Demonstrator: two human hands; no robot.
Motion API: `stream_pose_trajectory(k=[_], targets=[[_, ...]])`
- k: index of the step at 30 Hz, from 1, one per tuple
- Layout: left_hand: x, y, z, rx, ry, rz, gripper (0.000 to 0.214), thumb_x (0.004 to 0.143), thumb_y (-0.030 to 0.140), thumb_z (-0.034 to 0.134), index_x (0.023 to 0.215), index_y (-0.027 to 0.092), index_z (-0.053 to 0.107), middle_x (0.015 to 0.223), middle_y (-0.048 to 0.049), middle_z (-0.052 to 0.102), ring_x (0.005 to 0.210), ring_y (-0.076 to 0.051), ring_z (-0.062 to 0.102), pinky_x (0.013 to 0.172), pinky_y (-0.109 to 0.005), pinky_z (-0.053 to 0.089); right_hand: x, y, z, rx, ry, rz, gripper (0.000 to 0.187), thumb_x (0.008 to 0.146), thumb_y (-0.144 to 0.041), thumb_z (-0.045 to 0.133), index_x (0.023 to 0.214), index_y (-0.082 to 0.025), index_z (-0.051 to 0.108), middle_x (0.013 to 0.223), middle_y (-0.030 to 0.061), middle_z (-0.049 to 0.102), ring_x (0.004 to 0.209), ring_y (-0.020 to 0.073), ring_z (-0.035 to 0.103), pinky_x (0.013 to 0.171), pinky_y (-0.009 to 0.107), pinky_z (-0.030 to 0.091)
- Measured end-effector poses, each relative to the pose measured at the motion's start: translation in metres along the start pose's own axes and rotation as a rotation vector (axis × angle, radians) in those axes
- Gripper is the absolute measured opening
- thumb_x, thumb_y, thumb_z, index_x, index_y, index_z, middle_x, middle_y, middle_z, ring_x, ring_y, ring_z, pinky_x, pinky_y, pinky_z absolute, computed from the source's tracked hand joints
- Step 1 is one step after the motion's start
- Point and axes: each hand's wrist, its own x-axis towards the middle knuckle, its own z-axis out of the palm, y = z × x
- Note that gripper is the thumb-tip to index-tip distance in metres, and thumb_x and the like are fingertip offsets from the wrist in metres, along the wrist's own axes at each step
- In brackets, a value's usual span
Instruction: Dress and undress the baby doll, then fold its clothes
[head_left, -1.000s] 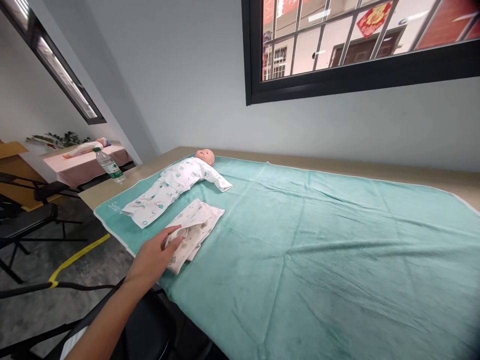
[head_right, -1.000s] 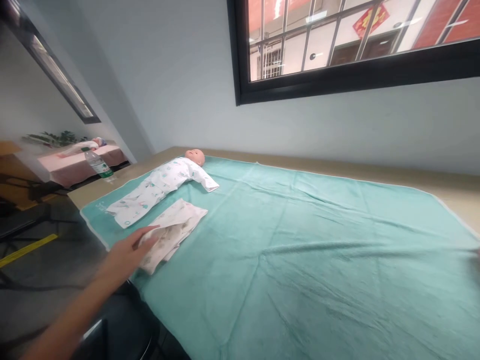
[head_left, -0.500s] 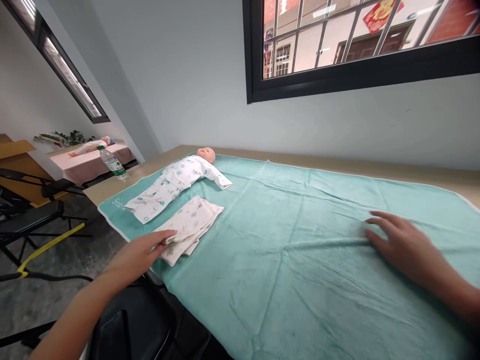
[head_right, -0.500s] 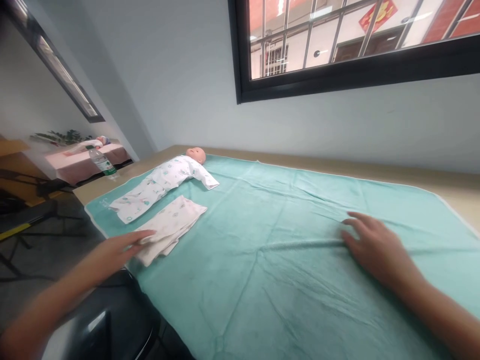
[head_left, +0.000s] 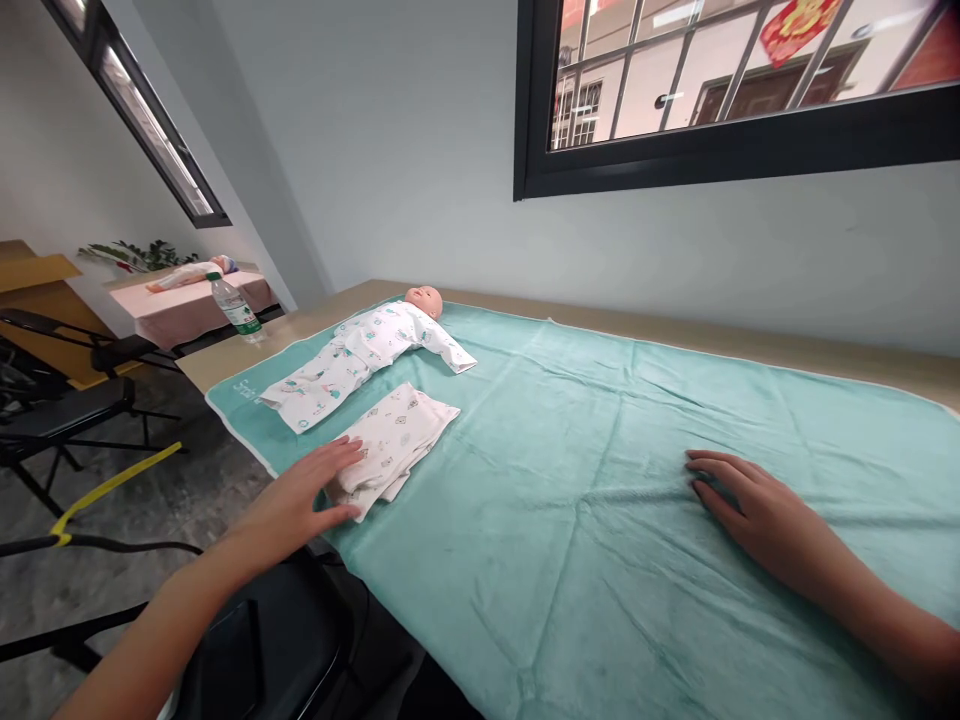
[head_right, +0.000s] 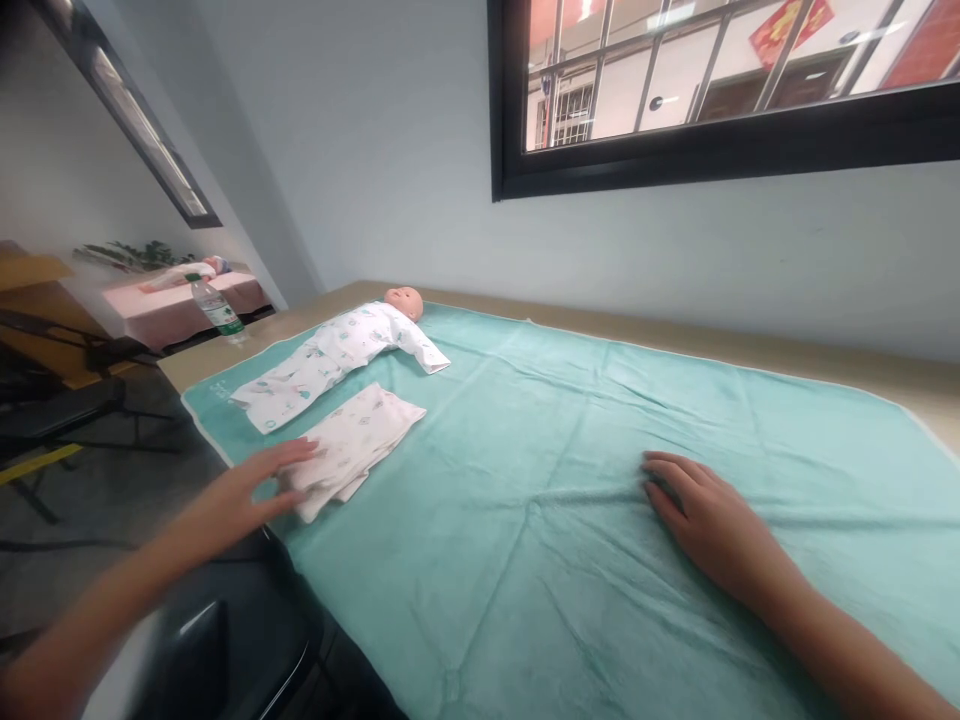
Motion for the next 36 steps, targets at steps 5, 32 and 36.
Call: stream_pose_trajectory(k=[5,32,36], targets=[[-0.004,-0.013,0.014,0.129,-0.083,0.189,0.054,0.083,0.035,0.060,0.137,0.029,0.057,0.148,-0.0042,0.051,0.140,-0.026,0.043,0.120,-0.047,0.026,0.001,-0.005,-0.001,-0.021,0.021,0.015,0.034,0.092,-0.044,0.042,0.112,-0.024,0.061,0.124,0.0096,0.065,0.114,0.0315,0.061,0.099,0.052,0.049],[0.002,-0.031,0.023,0.449,0.083,0.415,0.063,0.078,0.008,0.054,0.139,0.022,0.052,0.148,-0.0055,0.051,0.136,-0.027,0.046,0.112,-0.045,0.037,0.275,-0.319,0.102,0.365,-0.799,0.062,0.067,0.064,-0.074,0.071,0.097,-0.017,0.071,0.116,0.0124,0.068,0.100,0.0311,0.064,0.078,0.035,0.049],[0.010,-0.015,0.016,0.486,0.140,0.639,0.048,0.083,0.008,0.051,0.129,0.021,0.060,0.139,-0.0052,0.061,0.129,-0.026,0.052,0.113,-0.046,0.033,0.273,-0.321,0.099,0.516,-0.801,0.082,0.062,0.059,-0.062,0.080,0.104,-0.021,0.070,0.121,0.0090,0.066,0.110,0.0298,0.062,0.084,0.033,0.050]])
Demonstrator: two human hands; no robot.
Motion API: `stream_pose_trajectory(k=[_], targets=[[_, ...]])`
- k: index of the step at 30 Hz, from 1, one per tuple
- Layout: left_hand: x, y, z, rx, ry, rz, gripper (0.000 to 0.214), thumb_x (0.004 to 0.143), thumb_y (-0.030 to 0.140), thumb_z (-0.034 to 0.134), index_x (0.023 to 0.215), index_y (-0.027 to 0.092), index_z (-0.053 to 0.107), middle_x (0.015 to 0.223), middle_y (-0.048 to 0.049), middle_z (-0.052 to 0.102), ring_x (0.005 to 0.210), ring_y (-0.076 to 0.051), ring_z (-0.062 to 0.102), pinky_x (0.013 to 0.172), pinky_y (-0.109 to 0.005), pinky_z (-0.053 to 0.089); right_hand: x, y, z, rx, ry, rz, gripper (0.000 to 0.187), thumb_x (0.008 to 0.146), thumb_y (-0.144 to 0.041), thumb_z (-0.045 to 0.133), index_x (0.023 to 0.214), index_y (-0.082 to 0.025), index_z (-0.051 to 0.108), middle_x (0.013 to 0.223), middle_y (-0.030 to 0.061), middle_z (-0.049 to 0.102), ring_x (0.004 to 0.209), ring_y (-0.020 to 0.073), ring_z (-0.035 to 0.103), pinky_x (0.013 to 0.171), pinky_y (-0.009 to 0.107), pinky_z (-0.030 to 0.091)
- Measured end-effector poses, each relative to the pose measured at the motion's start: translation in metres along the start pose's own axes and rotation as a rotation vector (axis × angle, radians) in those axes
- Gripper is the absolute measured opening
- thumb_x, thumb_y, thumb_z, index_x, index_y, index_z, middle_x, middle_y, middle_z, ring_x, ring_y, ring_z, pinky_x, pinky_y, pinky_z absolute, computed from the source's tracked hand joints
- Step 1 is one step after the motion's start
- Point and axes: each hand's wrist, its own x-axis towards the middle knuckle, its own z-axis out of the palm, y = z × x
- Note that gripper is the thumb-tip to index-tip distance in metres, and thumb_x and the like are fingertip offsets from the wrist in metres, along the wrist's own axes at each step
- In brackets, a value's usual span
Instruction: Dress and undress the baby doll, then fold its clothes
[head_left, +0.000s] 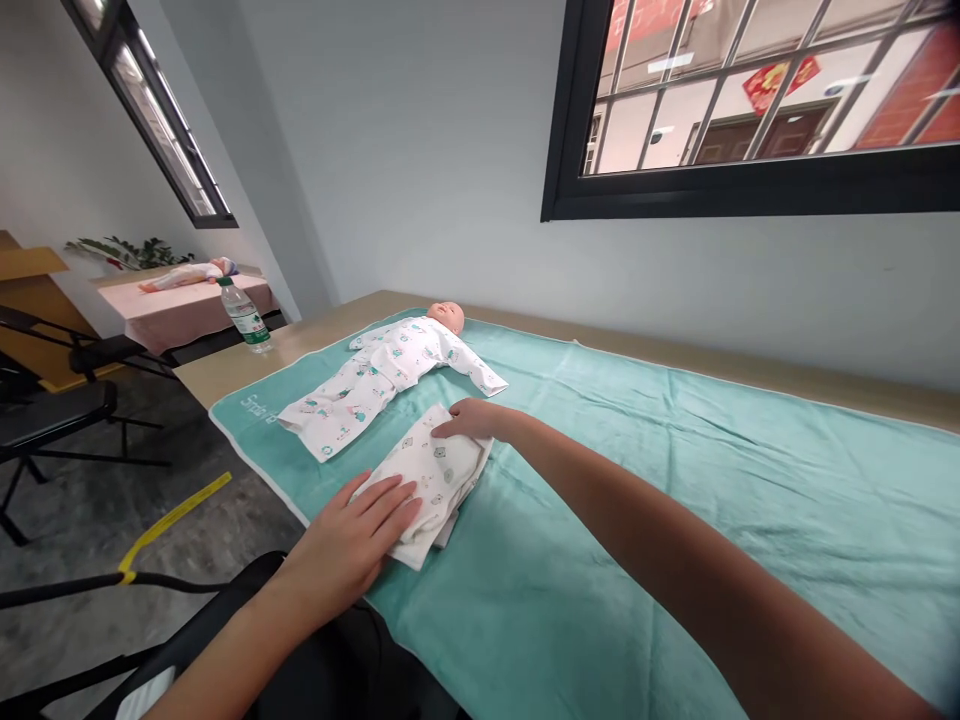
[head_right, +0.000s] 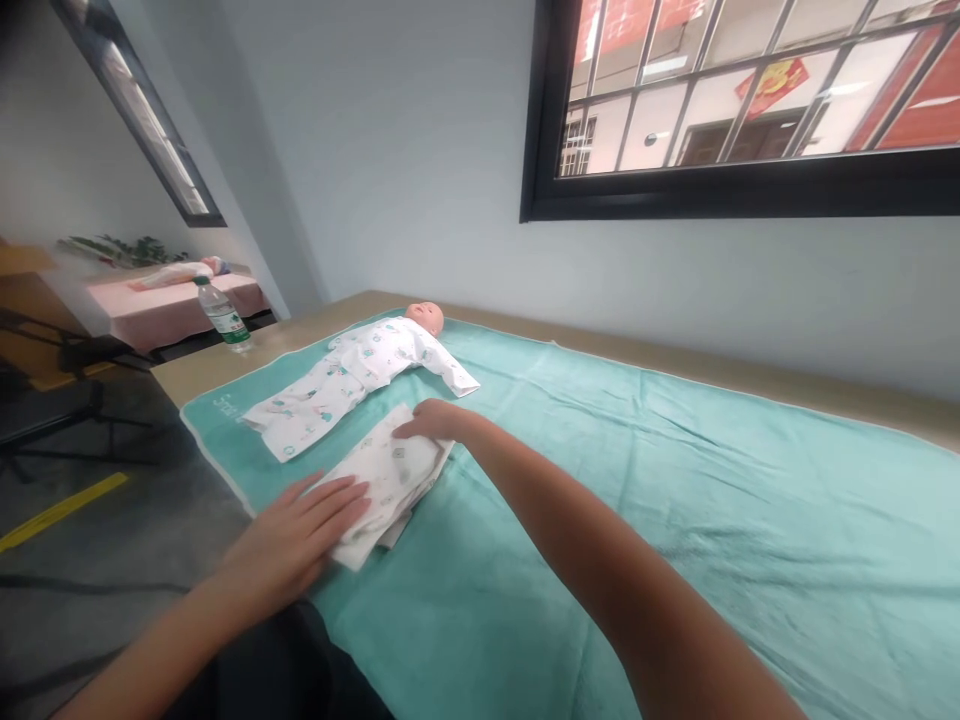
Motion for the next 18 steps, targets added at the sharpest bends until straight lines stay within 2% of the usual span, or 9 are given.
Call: stream_pose_trajectory(k=[6,10,14,18], targets=[[0.014,0.002,0.009,0.045,0.167,0.110,0.045,0.084,-0.002,0.040,0.117,0.016,0.064,0.126,-0.0077,0.069,0.119,-0.024,0.060,0.104,-0.043,0.043,-0.014,0.015,0.004,0.417,-0.009,0.023,0.051,0.061,-0.045,0.085,0.101,-0.018,0.069,0.110,0.0107,0.070,0.099,0.0261,0.067,0.079,0.032,0.055],[0.028,0.003,0.004,-0.033,0.280,0.123,0.044,0.083,-0.002,0.040,0.119,0.013,0.061,0.124,-0.0106,0.069,0.122,-0.026,0.059,0.102,-0.044,0.046,-0.043,0.029,-0.003,0.692,0.017,0.002,0.040,0.063,-0.035,0.085,0.095,-0.017,0.069,0.103,0.0101,0.073,0.091,0.0247,0.070,0.075,0.033,0.059],[0.056,0.015,-0.006,-0.145,0.321,0.140,0.042,0.083,-0.001,0.046,0.120,0.015,0.059,0.125,-0.0106,0.068,0.124,-0.025,0.058,0.105,-0.046,0.045,-0.100,0.058,-0.014,0.914,0.108,-0.002,0.033,0.071,-0.030,0.079,0.100,-0.015,0.070,0.106,0.0122,0.073,0.092,0.0252,0.071,0.074,0.033,0.060],[0.101,0.051,-0.010,-0.276,0.384,0.231,0.035,0.087,0.006,0.054,0.119,0.018,0.058,0.124,-0.0089,0.069,0.121,-0.023,0.060,0.105,-0.044,0.046,-0.180,0.102,-0.028,0.978,0.315,0.060,0.033,0.075,-0.032,0.076,0.103,-0.016,0.069,0.107,0.0131,0.073,0.089,0.0251,0.071,0.067,0.031,0.060]])
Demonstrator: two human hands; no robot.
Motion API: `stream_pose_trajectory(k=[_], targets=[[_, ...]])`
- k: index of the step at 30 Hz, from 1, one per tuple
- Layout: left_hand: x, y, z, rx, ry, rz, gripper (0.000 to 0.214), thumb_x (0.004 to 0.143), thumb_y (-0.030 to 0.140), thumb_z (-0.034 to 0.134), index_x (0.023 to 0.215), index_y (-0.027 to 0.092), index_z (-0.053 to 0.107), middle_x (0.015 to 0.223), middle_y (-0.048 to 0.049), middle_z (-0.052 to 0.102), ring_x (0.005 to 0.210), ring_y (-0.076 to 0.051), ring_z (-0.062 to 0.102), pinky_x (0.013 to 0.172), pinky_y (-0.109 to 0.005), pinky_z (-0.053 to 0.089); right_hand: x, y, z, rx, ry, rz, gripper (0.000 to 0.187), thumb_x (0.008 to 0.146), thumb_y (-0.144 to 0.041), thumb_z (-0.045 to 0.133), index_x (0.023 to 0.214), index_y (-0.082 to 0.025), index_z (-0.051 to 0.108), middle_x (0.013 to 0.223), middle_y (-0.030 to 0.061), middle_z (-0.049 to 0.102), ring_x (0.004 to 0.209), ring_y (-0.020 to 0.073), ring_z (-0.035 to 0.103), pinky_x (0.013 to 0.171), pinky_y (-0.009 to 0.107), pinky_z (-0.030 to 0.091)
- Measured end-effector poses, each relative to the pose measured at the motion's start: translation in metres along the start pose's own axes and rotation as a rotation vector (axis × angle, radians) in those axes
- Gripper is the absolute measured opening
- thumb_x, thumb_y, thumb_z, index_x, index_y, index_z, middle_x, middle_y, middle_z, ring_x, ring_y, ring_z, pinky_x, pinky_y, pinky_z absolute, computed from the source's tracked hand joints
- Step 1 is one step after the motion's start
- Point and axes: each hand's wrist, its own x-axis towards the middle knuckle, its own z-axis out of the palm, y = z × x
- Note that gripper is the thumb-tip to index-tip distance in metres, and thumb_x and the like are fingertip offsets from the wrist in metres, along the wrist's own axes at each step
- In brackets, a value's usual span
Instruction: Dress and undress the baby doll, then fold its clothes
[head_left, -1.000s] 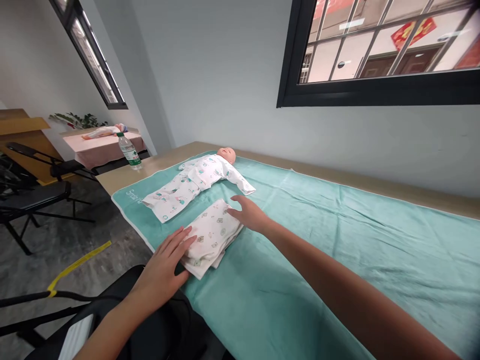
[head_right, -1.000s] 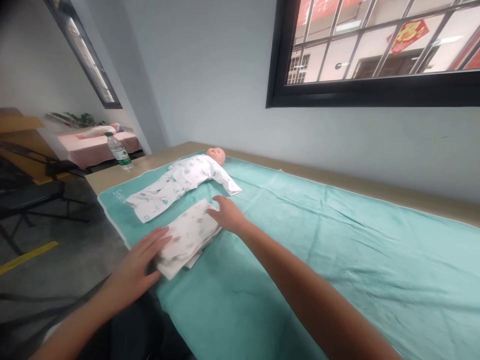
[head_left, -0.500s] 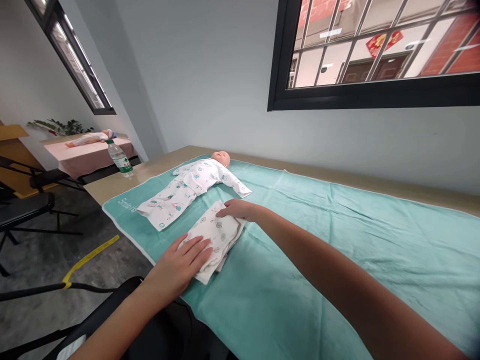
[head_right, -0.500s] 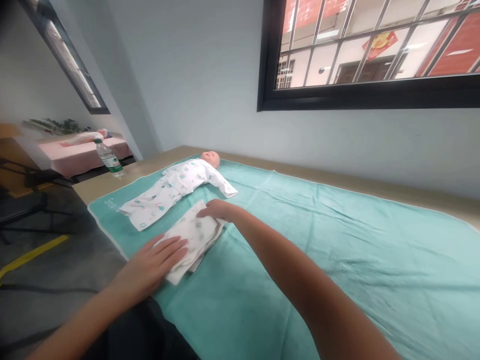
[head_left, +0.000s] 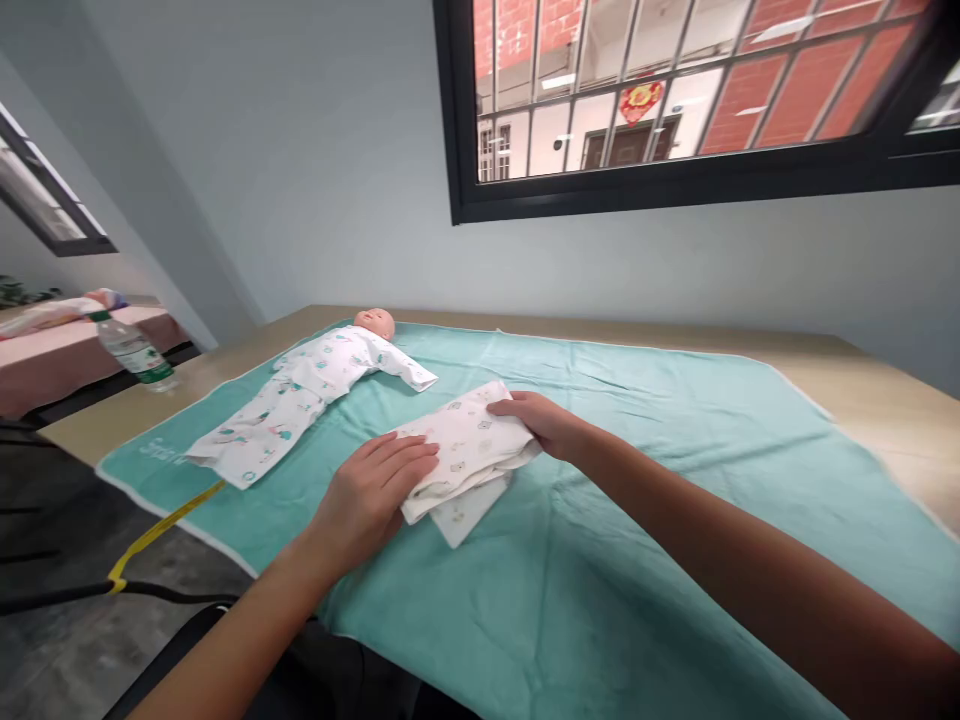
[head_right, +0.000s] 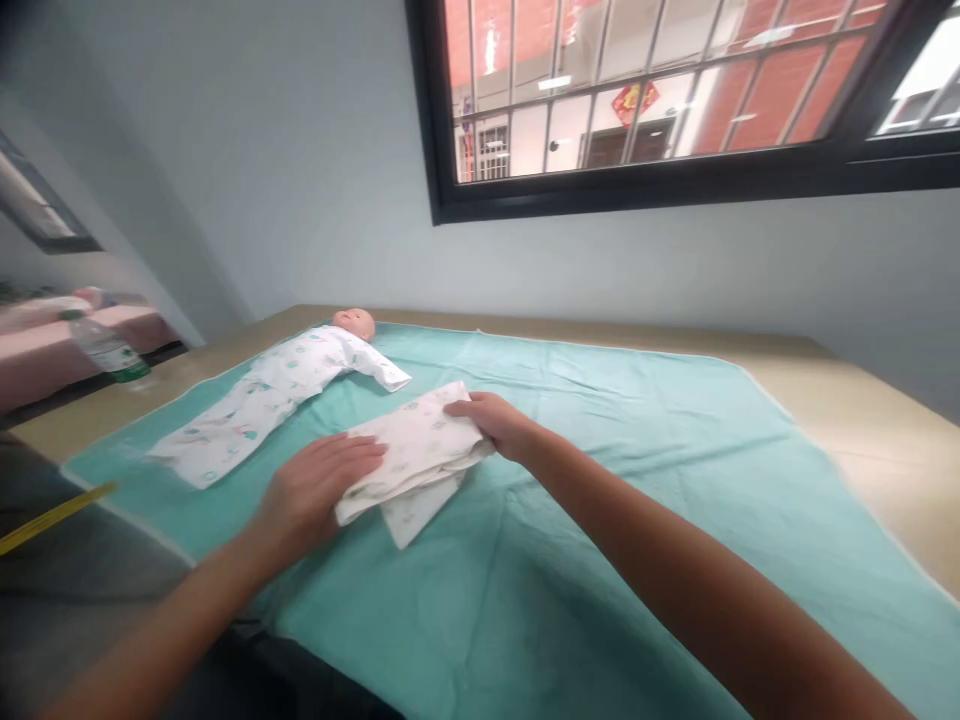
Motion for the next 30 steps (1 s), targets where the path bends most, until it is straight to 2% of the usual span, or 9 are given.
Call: stream_pose_trajectory(k=[4,7,12,17,20,22,26,28,30], targets=[[0.057,0.035,0.034,-0.153,0.062,0.109,0.029,0.087,0.012,0.060,0.114,0.021,0.060,0.121,-0.0069,0.071,0.117,-0.023,0.063,0.103,-0.042,0.048,-0.075,0.002,-0.064,0.035,0.233,-0.010,0.035,0.077,-0.035,0.075,0.105,-0.016,0.070,0.109,0.0138,0.073,0.085,0.0240,0.071,0.060,0.028,0.059],[0.102,0.062,0.062,-0.288,0.100,0.163,0.027,0.087,0.013,0.061,0.112,0.022,0.061,0.118,-0.0054,0.072,0.116,-0.023,0.064,0.101,-0.042,0.049,-0.133,0.006,-0.103,0.077,0.420,-0.038,0.035,0.077,-0.034,0.075,0.107,-0.015,0.070,0.110,0.0142,0.073,0.085,0.0238,0.071,0.058,0.026,0.058],[0.175,0.101,0.118,-0.556,0.163,0.161,0.019,0.089,0.017,0.063,0.106,0.024,0.066,0.118,-0.0057,0.072,0.118,-0.024,0.061,0.099,-0.042,0.050,-0.228,0.035,-0.141,0.263,0.697,-0.149,0.041,0.079,-0.034,0.073,0.115,-0.016,0.067,0.120,0.0127,0.070,0.100,0.0280,0.070,0.065,0.029,0.062],[0.249,0.154,0.165,-0.896,0.064,0.043,0.019,0.086,0.021,0.067,0.104,0.023,0.069,0.126,-0.0085,0.066,0.117,-0.024,0.060,0.098,-0.040,0.048,-0.298,0.071,-0.144,0.513,0.900,-0.335,0.050,0.080,-0.029,0.074,0.127,-0.022,0.061,0.130,0.0061,0.066,0.118,0.0257,0.063,0.085,0.030,0.062],[0.288,0.193,0.182,-1.147,-0.077,-0.056,0.019,0.084,0.021,0.066,0.103,0.021,0.068,0.118,-0.0069,0.068,0.107,-0.021,0.064,0.092,-0.035,0.050,-0.320,0.087,-0.137,0.632,0.979,-0.425,0.055,0.080,-0.026,0.073,0.132,-0.025,0.058,0.132,0.0040,0.065,0.124,0.0244,0.059,0.095,0.033,0.059],[0.304,0.219,0.191,-1.273,-0.191,-0.122,0.017,0.084,0.020,0.064,0.100,0.020,0.069,0.108,-0.0050,0.071,0.096,-0.019,0.065,0.086,-0.032,0.051,-0.327,0.097,-0.129,0.678,1.033,-0.471,0.058,0.079,-0.025,0.073,0.134,-0.027,0.056,0.134,0.0028,0.064,0.127,0.0251,0.057,0.100,0.037,0.056],[0.309,0.260,0.208,-1.465,-0.432,-0.272,0.023,0.074,0.007,0.064,0.094,0.016,0.069,0.093,-0.0046,0.070,0.083,-0.016,0.063,0.077,-0.029,0.050,-0.336,0.122,-0.108,0.749,1.089,-0.500,0.064,0.079,-0.025,0.073,0.139,-0.031,0.051,0.136,0.0023,0.061,0.128,0.0279,0.056,0.100,0.042,0.056],[0.304,0.275,0.214,-1.591,-0.608,-0.479,0.032,0.070,0.002,0.062,0.098,0.015,0.068,0.087,-0.0049,0.068,0.075,-0.015,0.063,0.072,-0.030,0.051,-0.341,0.135,-0.096,0.771,1.078,-0.455,0.065,0.079,-0.028,0.074,0.139,-0.032,0.051,0.137,0.0029,0.061,0.127,0.0295,0.057,0.097,0.043,0.058],[0.298,0.285,0.216,-1.728,-0.728,-0.727,0.032,0.071,0.003,0.061,0.101,0.014,0.065,0.081,-0.0050,0.066,0.068,-0.015,0.062,0.067,-0.030,0.051,-0.348,0.144,-0.086,0.769,1.071,-0.396,0.062,0.080,-0.033,0.073,0.138,-0.033,0.052,0.135,0.0034,0.062,0.124,0.0308,0.059,0.093,0.045,0.061]])
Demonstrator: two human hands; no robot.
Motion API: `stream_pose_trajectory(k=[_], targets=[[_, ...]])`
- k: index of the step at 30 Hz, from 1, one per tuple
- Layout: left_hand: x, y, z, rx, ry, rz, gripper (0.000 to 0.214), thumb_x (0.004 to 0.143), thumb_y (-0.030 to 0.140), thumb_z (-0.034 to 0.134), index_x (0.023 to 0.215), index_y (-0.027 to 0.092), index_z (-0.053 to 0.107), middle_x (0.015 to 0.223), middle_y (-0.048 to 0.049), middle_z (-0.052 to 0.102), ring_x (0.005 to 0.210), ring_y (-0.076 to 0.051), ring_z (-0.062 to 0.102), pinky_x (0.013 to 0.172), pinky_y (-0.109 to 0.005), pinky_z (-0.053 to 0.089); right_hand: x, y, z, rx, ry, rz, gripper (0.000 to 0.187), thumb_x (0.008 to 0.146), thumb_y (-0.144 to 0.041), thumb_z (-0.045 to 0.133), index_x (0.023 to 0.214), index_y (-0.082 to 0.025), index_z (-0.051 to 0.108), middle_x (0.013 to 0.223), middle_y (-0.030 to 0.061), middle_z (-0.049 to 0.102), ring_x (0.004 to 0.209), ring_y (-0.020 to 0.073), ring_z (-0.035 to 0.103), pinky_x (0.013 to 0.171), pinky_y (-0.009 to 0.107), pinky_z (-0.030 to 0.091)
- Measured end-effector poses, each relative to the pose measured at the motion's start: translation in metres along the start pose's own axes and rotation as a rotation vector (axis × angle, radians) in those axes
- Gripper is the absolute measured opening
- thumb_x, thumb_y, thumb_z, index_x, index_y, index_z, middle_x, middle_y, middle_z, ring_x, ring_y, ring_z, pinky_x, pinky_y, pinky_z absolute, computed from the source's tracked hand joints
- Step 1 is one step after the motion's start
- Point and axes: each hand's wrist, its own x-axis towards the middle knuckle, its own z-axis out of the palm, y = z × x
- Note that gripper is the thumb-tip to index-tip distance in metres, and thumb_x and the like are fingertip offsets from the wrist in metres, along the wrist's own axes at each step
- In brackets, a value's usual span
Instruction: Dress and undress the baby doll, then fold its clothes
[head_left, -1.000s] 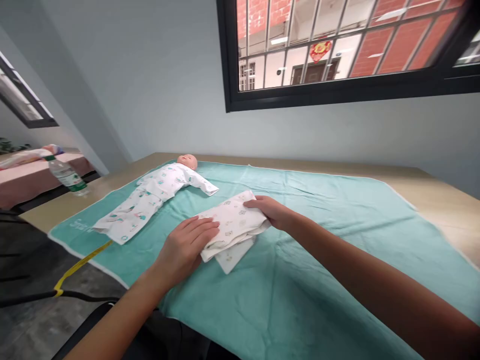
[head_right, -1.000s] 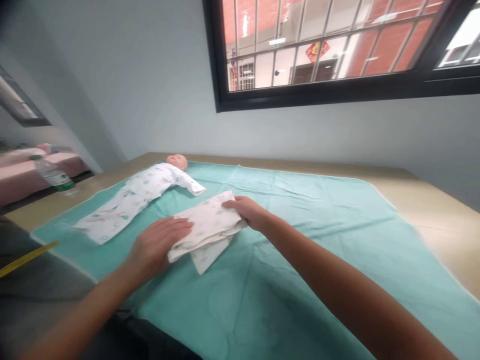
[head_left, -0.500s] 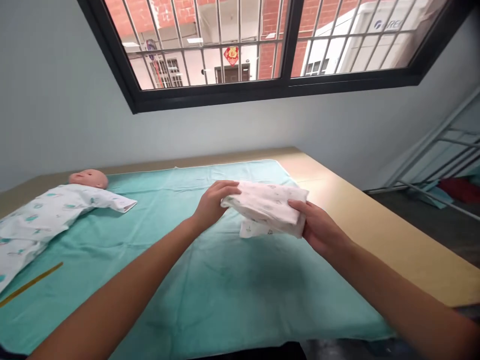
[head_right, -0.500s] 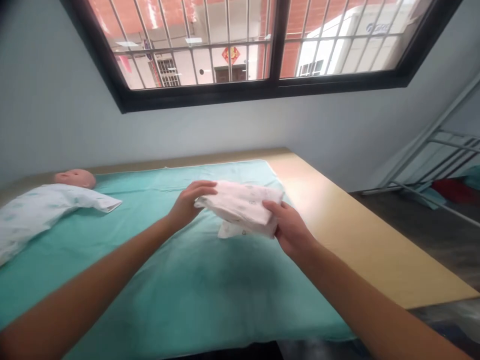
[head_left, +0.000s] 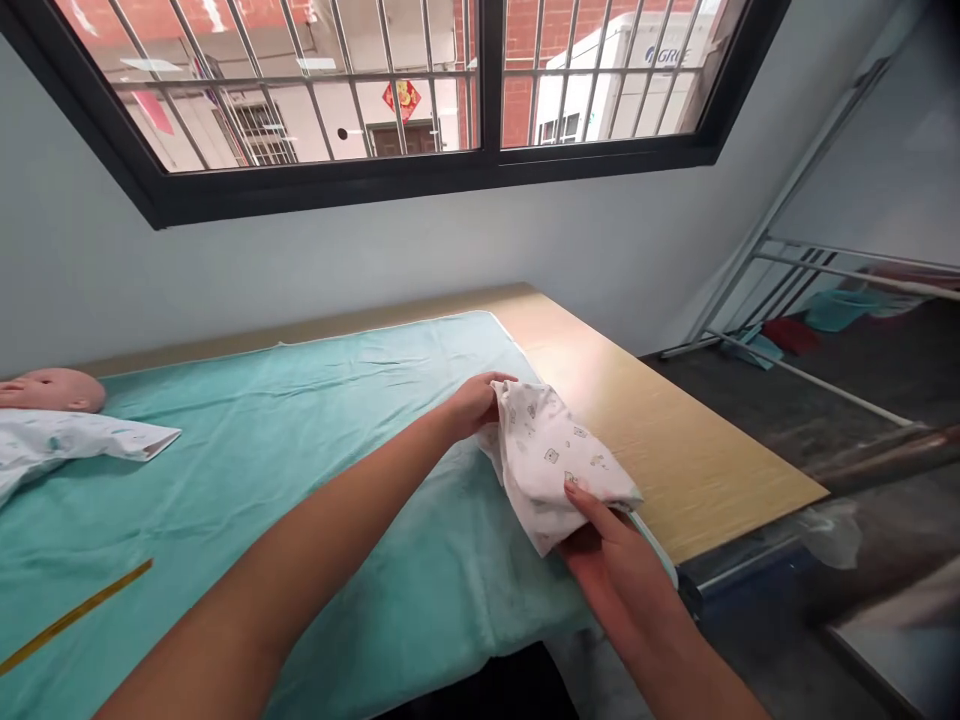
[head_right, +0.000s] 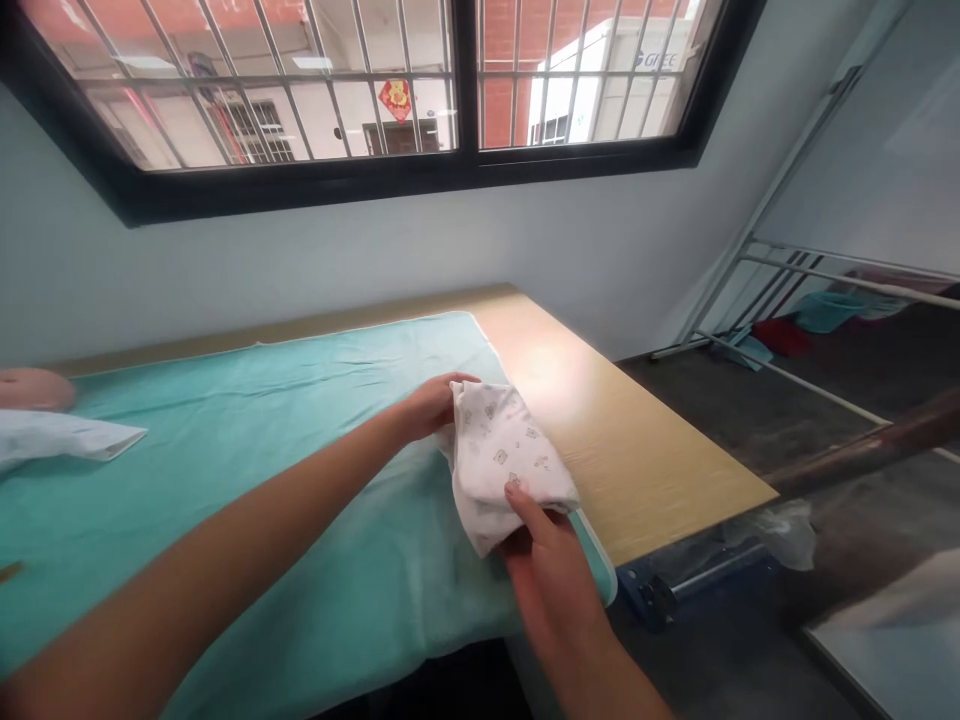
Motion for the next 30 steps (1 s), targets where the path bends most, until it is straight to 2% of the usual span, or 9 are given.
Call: stream_pose_trajectory(k=[6,8,10,13,16,19,21,26,30], targets=[[0.001,0.000,0.012,-0.204,0.053,-0.117,0.014,0.091,0.026,0.051,0.095,0.016,0.060,0.071,-0.0014,0.057,0.053,-0.010,0.051,0.055,-0.023,0.046,-0.032,-0.003,-0.015,-0.051,-0.079,0.155,0.038,0.080,-0.037,0.072,0.117,-0.031,0.066,0.130,0.0048,0.065,0.122,0.0317,0.060,0.087,0.049,0.061],[-0.001,-0.001,0.012,-0.102,0.134,-0.083,0.027,0.095,0.040,0.047,0.100,0.017,0.060,0.083,-0.0049,0.061,0.062,-0.012,0.056,0.061,-0.025,0.048,-0.041,-0.007,-0.022,-0.150,-0.122,0.224,0.032,0.078,-0.040,0.074,0.108,-0.029,0.070,0.125,0.0077,0.068,0.115,0.0318,0.064,0.083,0.047,0.061],[-0.008,-0.005,0.010,0.131,0.265,0.062,0.033,0.096,0.045,0.046,0.107,0.017,0.059,0.105,-0.0106,0.064,0.085,-0.018,0.063,0.076,-0.032,0.052,-0.046,-0.012,-0.034,-0.369,-0.163,0.235,0.029,0.077,-0.047,0.072,0.097,-0.026,0.073,0.110,0.0102,0.073,0.097,0.0296,0.070,0.070,0.040,0.061],[-0.031,-0.014,0.008,0.619,0.313,0.512,0.030,0.095,0.033,0.051,0.119,0.015,0.055,0.136,-0.0163,0.055,0.126,-0.027,0.052,0.104,-0.044,0.045,-0.047,-0.020,-0.056,-0.786,-0.184,0.029,0.037,0.081,-0.058,0.063,0.072,-0.023,0.072,0.074,0.0073,0.070,0.064,0.0208,0.065,0.052,0.030,0.054],[-0.062,-0.022,0.008,1.011,-0.030,0.892,0.034,0.094,0.030,0.054,0.127,0.019,0.054,0.149,-0.0134,0.047,0.142,-0.027,0.037,0.115,-0.049,0.035,-0.038,-0.028,-0.068,-1.047,0.029,-0.332,0.032,0.082,-0.055,0.064,0.074,-0.024,0.069,0.073,0.0034,0.066,0.062,0.0183,0.061,0.053,0.028,0.051],[-0.084,-0.035,0.007,1.176,-0.372,0.948,0.059,0.090,0.050,0.060,0.139,0.020,0.047,0.156,-0.0143,0.039,0.147,-0.031,0.030,0.118,-0.052,0.030,-0.025,-0.033,-0.063,-1.163,0.211,-0.674,0.030,0.082,-0.048,0.068,0.104,-0.028,0.067,0.108,0.0046,0.068,0.088,0.0227,0.066,0.073,0.033,0.057],[-0.090,-0.048,0.006,1.201,-0.437,0.920,0.074,0.087,0.058,0.060,0.145,0.017,0.040,0.158,-0.0160,0.035,0.147,-0.033,0.029,0.119,-0.053,0.027,-0.017,-0.034,-0.055,-1.262,0.171,-0.855,0.037,0.085,-0.043,0.066,0.120,-0.029,0.062,0.129,0.0063,0.060,0.110,0.0270,0.062,0.093,0.041,0.053],[-0.092,-0.068,0.004,1.179,-0.336,0.946,0.057,0.096,0.046,0.051,0.144,0.017,0.040,0.155,-0.0138,0.040,0.145,-0.027,0.034,0.120,-0.048,0.027,-0.002,-0.023,-0.045,-1.542,-0.154,-0.971,0.044,0.091,-0.034,0.061,0.135,-0.033,0.054,0.150,0.0053,0.045,0.139,0.0319,0.040,0.112,0.052,0.038],[-0.094,-0.068,0.003,1.210,-0.251,1.034,0.035,0.097,0.025,0.047,0.131,0.015,0.053,0.143,-0.0126,0.055,0.135,-0.026,0.048,0.115,-0.044,0.036,0.002,-0.011,-0.048,-1.623,-0.194,-1.016,0.045,0.093,-0.025,0.056,0.137,-0.034,0.052,0.149,0.0046,0.047,0.140,0.0298,0.040,0.111,0.052,0.039]])
